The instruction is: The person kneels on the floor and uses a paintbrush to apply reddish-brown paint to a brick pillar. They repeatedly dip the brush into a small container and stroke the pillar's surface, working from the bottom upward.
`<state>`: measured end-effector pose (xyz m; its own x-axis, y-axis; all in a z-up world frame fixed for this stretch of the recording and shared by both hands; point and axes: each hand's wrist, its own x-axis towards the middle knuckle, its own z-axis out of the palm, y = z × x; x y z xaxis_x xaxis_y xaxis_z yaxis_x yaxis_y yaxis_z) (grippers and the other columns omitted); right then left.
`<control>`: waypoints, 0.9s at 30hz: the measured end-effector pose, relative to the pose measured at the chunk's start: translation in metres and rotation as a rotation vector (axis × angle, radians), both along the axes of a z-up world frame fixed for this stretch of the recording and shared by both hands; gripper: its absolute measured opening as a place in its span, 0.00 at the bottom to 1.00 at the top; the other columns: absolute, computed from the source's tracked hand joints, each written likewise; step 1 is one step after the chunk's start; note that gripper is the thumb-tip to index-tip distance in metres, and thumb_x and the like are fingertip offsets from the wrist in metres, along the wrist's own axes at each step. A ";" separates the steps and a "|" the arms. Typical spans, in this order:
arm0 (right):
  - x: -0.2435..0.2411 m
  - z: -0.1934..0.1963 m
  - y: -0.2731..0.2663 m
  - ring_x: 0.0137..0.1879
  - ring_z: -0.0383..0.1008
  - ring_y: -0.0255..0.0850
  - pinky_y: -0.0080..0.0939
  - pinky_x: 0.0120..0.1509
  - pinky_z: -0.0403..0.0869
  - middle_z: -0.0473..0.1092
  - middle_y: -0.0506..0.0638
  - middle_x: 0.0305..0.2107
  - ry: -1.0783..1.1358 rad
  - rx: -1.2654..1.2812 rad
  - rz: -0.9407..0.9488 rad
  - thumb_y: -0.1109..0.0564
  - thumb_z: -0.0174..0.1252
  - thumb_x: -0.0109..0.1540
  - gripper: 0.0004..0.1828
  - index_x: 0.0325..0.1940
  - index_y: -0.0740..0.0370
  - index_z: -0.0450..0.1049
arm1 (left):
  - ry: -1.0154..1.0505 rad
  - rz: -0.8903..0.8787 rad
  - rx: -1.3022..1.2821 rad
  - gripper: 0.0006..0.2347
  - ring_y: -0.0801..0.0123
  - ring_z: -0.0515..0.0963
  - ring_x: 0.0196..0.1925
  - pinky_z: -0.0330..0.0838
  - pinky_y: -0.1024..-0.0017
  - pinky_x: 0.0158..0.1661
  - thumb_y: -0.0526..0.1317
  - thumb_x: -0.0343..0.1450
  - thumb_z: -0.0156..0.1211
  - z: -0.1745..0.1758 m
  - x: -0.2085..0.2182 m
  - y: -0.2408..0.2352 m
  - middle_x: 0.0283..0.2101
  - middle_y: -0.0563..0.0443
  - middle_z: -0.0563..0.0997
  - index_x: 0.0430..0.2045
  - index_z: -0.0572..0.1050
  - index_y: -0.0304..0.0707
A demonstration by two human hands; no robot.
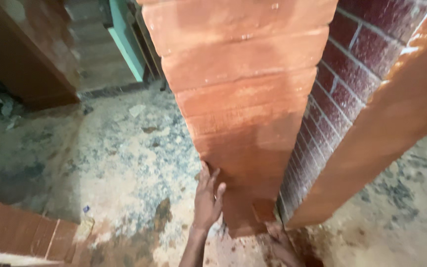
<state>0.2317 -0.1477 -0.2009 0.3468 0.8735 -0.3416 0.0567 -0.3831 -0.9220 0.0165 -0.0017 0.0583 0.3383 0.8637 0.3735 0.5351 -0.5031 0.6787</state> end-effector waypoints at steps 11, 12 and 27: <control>0.048 0.172 0.025 0.62 0.68 0.47 0.55 0.69 0.63 0.64 0.61 0.66 0.205 0.448 0.210 0.63 0.52 0.65 0.31 0.72 0.59 0.55 | 0.072 0.062 -0.069 0.21 0.42 0.57 0.73 0.57 0.56 0.66 0.47 0.73 0.55 -0.002 0.006 0.002 0.76 0.39 0.50 0.58 0.73 0.34; 0.048 0.200 0.022 0.72 0.63 0.42 0.41 0.75 0.58 0.60 0.57 0.68 0.189 0.575 0.233 0.64 0.50 0.65 0.29 0.70 0.61 0.55 | 0.069 0.059 -0.044 0.21 0.42 0.57 0.73 0.57 0.55 0.66 0.47 0.74 0.55 -0.001 0.005 0.001 0.76 0.38 0.50 0.57 0.73 0.33; -0.003 0.083 0.034 0.52 0.77 0.48 0.44 0.52 0.76 0.72 0.61 0.45 -0.527 0.485 0.060 0.60 0.52 0.68 0.19 0.62 0.64 0.60 | -0.055 -0.004 -0.151 0.20 0.48 0.57 0.76 0.57 0.58 0.68 0.50 0.75 0.48 0.019 -0.003 -0.003 0.78 0.39 0.49 0.51 0.78 0.32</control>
